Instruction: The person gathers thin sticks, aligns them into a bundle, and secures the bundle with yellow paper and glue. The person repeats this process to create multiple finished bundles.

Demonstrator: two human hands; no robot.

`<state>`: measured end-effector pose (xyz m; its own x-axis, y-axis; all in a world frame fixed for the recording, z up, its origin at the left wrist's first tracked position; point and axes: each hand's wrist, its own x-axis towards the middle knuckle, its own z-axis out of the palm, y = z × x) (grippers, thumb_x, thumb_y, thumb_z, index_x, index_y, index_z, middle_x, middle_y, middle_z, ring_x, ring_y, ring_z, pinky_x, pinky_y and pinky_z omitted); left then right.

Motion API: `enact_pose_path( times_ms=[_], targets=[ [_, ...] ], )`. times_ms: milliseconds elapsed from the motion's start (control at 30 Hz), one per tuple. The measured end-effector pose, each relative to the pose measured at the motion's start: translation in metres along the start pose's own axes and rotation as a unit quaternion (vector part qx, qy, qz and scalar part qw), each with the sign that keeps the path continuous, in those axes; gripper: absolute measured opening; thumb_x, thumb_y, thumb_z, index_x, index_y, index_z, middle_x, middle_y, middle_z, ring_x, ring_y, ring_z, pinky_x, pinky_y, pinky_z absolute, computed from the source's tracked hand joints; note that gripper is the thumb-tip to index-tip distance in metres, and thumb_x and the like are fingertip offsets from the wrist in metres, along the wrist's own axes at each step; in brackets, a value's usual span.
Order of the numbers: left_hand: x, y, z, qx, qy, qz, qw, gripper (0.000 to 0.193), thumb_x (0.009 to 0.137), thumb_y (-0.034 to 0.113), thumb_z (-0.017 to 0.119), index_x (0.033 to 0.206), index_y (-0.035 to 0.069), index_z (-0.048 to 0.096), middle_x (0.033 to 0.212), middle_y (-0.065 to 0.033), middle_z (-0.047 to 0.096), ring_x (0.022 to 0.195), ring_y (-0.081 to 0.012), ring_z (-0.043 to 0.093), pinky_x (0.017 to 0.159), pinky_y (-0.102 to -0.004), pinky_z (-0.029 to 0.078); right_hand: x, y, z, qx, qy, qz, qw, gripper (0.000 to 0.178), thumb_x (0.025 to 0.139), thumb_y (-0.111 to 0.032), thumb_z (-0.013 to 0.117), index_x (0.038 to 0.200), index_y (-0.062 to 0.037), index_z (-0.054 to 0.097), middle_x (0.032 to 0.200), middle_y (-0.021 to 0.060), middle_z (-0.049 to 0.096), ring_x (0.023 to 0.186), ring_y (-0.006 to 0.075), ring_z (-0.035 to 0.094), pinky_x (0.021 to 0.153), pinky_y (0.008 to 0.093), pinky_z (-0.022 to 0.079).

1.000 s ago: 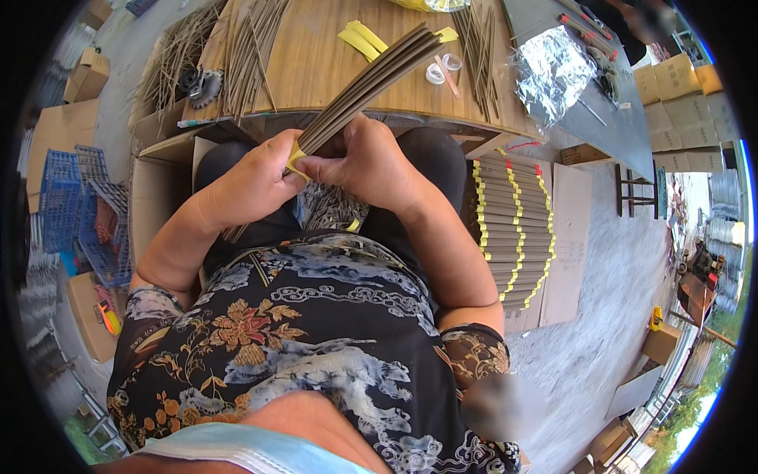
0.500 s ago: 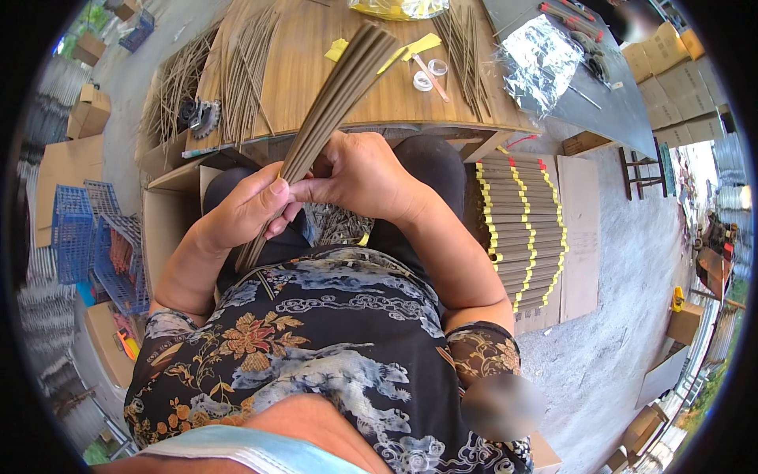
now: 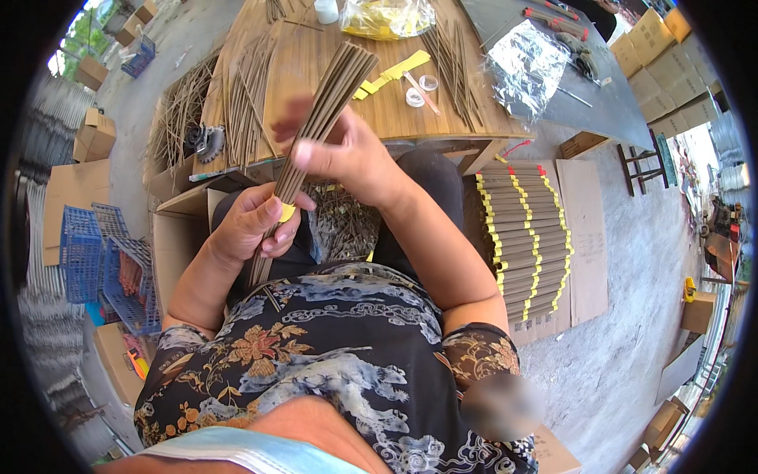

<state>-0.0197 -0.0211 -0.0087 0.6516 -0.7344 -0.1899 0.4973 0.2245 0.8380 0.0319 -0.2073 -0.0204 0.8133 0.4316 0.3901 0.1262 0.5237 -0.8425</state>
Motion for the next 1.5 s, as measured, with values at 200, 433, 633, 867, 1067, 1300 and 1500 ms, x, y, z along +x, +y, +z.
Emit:
enact_pose_path(
  times_ms=[200, 433, 633, 867, 1067, 1300, 1500],
  targets=[
    [0.002, 0.002, 0.002, 0.107, 0.038, 0.001, 0.994, 0.033, 0.09, 0.029, 0.047, 0.107, 0.001, 0.047, 0.066, -0.0009, 0.046, 0.046, -0.0033, 0.04, 0.039, -0.0152, 0.033, 0.015, -0.011, 0.032, 0.212, 0.073, -0.001, 0.975, 0.032, 0.091, -0.032, 0.044, 0.069, -0.0081, 0.044, 0.057, 0.0004, 0.04, 0.045, 0.0102, 0.037, 0.045, 0.026, 0.038],
    [0.009, -0.005, -0.001, 0.28, 0.115, 0.042, 0.952, 0.034, 0.09, 0.031, 0.048, 0.103, 0.0, 0.044, 0.072, -0.0029, 0.051, 0.054, -0.0052, 0.047, 0.048, -0.0172, 0.039, 0.017, -0.006, 0.04, 0.214, 0.221, -0.003, 0.952, 0.032, 0.089, -0.027, 0.048, 0.063, -0.0116, 0.037, 0.054, -0.0025, 0.034, 0.043, 0.0089, 0.034, 0.041, 0.0253, 0.032],
    [0.02, -0.018, -0.009, 0.439, 0.196, 0.118, 0.869, 0.031, 0.089, 0.029, 0.05, 0.098, -0.001, 0.048, 0.066, -0.0061, 0.051, 0.061, -0.0127, 0.047, 0.057, -0.0268, 0.041, 0.018, 0.005, 0.038, 0.168, 0.303, -0.034, 0.937, 0.028, 0.087, -0.024, 0.052, 0.066, -0.0109, 0.039, 0.055, -0.0015, 0.036, 0.044, 0.0094, 0.035, 0.042, 0.0257, 0.032],
    [0.02, -0.019, -0.003, 0.284, 0.175, 0.078, 0.94, 0.03, 0.091, 0.03, 0.046, 0.099, 0.002, 0.049, 0.064, -0.0005, 0.047, 0.053, -0.0076, 0.042, 0.049, -0.0199, 0.036, 0.024, -0.003, 0.03, 0.156, 0.246, 0.021, 0.956, 0.023, 0.086, -0.022, 0.053, 0.071, -0.0088, 0.043, 0.06, 0.0004, 0.04, 0.051, 0.0111, 0.041, 0.048, 0.0278, 0.039],
    [0.016, -0.001, 0.003, 0.048, 0.058, 0.002, 0.997, 0.028, 0.092, 0.031, 0.044, 0.1, 0.005, 0.047, 0.064, 0.0004, 0.046, 0.048, -0.0035, 0.041, 0.042, -0.0145, 0.032, 0.022, -0.007, 0.022, 0.263, 0.133, 0.043, 0.955, 0.027, 0.089, -0.029, 0.047, 0.069, -0.0108, 0.042, 0.053, -0.0012, 0.037, 0.043, 0.0093, 0.036, 0.041, 0.0243, 0.035],
    [0.027, -0.016, 0.001, 0.22, 0.188, 0.098, 0.952, 0.029, 0.092, 0.031, 0.044, 0.092, 0.003, 0.049, 0.07, -0.0003, 0.05, 0.056, -0.0054, 0.044, 0.05, -0.0178, 0.038, 0.024, -0.003, 0.034, 0.145, 0.308, -0.004, 0.94, 0.031, 0.088, -0.026, 0.049, 0.063, -0.0121, 0.039, 0.051, -0.0025, 0.033, 0.04, 0.009, 0.032, 0.039, 0.0246, 0.03],
    [0.026, -0.021, 0.006, 0.339, 0.236, 0.121, 0.902, 0.032, 0.092, 0.033, 0.042, 0.092, 0.002, 0.049, 0.069, -0.0006, 0.049, 0.055, -0.0054, 0.043, 0.048, -0.0172, 0.035, 0.03, -0.002, 0.033, 0.162, 0.355, 0.018, 0.921, 0.032, 0.086, -0.026, 0.053, 0.061, -0.0113, 0.04, 0.052, -0.002, 0.035, 0.042, 0.0091, 0.034, 0.04, 0.0251, 0.032]
  ],
)
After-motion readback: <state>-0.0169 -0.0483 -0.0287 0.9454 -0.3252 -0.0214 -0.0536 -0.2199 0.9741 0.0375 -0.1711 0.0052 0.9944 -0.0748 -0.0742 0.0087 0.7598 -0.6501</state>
